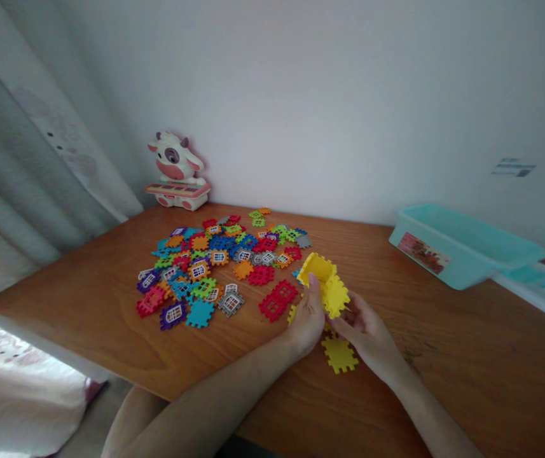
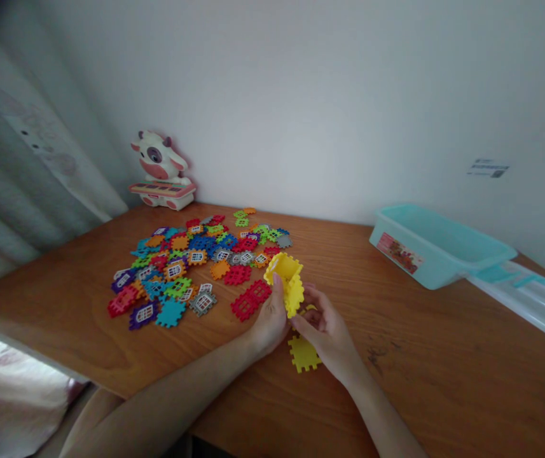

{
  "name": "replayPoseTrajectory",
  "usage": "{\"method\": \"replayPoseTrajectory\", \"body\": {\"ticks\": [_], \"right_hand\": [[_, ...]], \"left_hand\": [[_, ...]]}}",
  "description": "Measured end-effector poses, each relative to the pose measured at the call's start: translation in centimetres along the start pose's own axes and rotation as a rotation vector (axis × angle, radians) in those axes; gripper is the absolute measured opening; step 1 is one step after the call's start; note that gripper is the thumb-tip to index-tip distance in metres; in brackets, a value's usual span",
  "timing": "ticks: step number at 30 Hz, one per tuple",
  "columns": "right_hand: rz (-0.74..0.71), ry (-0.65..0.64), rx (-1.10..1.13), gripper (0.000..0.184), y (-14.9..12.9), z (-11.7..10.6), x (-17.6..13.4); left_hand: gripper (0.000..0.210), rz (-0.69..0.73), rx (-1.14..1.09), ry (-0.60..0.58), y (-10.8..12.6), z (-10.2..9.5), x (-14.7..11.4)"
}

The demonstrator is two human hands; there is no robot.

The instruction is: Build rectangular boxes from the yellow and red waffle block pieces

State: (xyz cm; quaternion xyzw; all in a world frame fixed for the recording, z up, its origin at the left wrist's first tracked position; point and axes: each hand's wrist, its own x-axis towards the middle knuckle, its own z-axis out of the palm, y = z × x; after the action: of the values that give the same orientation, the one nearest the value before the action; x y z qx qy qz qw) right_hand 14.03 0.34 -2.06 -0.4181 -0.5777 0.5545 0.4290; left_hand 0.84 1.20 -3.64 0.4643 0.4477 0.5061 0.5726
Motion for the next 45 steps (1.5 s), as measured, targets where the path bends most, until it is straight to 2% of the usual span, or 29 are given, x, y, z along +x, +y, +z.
{"method": "replayPoseTrajectory", "body": {"ticks": [3, 8, 12, 17, 20, 24, 26, 30, 33, 38, 45], "right_hand": [[0.040, 0.028, 0.059, 0.056, -0.4, -0.2, 0.1], [0.161, -0.005, 0.077, 0.039, -0.7, -0.6, 0.0], [0.160, -0.018, 0.093, 0.038, -0.8, -0.5, -0.1], [0.075, 0.138, 0.177, 0.036, -0.9, -0.8, 0.5], [0.090, 0.258, 0.336, 0.038, -1.3, -1.3, 0.9], [0.141, 0.375, 0.488, 0.043, -2.0, -1.6, 1.1], [0.171, 0.399, 0.522, 0.045, -2.1, -1.6, 1.1], [0.171, 0.415, 0.557, 0.044, -2.1, -1.5, 1.3], [0.146, 0.419, 0.570, 0.042, -2.0, -1.4, 1.4], [0.127, 0.388, 0.544, 0.039, -1.7, -1.4, 1.3], [0.112, 0.361, 0.511, 0.037, -1.3, -1.4, 1.1]], "left_hand": [[0.066, -0.010, -0.069, 0.048, 0.3, 0.1, -0.1], [0.064, -0.034, -0.166, 0.017, 1.1, 0.2, -0.5], [0.064, -0.041, -0.286, 0.007, 2.3, 0.0, -0.5], [0.055, 0.019, -0.492, 0.070, 3.3, -0.4, 0.3], [0.052, 0.045, -0.531, 0.146, 3.3, -0.6, 0.8], [0.060, -0.015, -0.600, 0.213, 3.4, -0.9, 0.8], [0.060, -0.071, -0.640, 0.191, 3.7, -1.0, 0.7], [0.040, -0.201, -0.722, 0.058, 4.5, -1.4, 0.3], [0.037, -0.221, -0.762, -0.011, 5.1, -1.6, 0.1], [0.045, -0.215, -0.853, 0.007, 5.4, -1.8, 0.4], [0.039, -0.301, -0.960, 0.028, 4.4, -2.6, 1.2]]}}
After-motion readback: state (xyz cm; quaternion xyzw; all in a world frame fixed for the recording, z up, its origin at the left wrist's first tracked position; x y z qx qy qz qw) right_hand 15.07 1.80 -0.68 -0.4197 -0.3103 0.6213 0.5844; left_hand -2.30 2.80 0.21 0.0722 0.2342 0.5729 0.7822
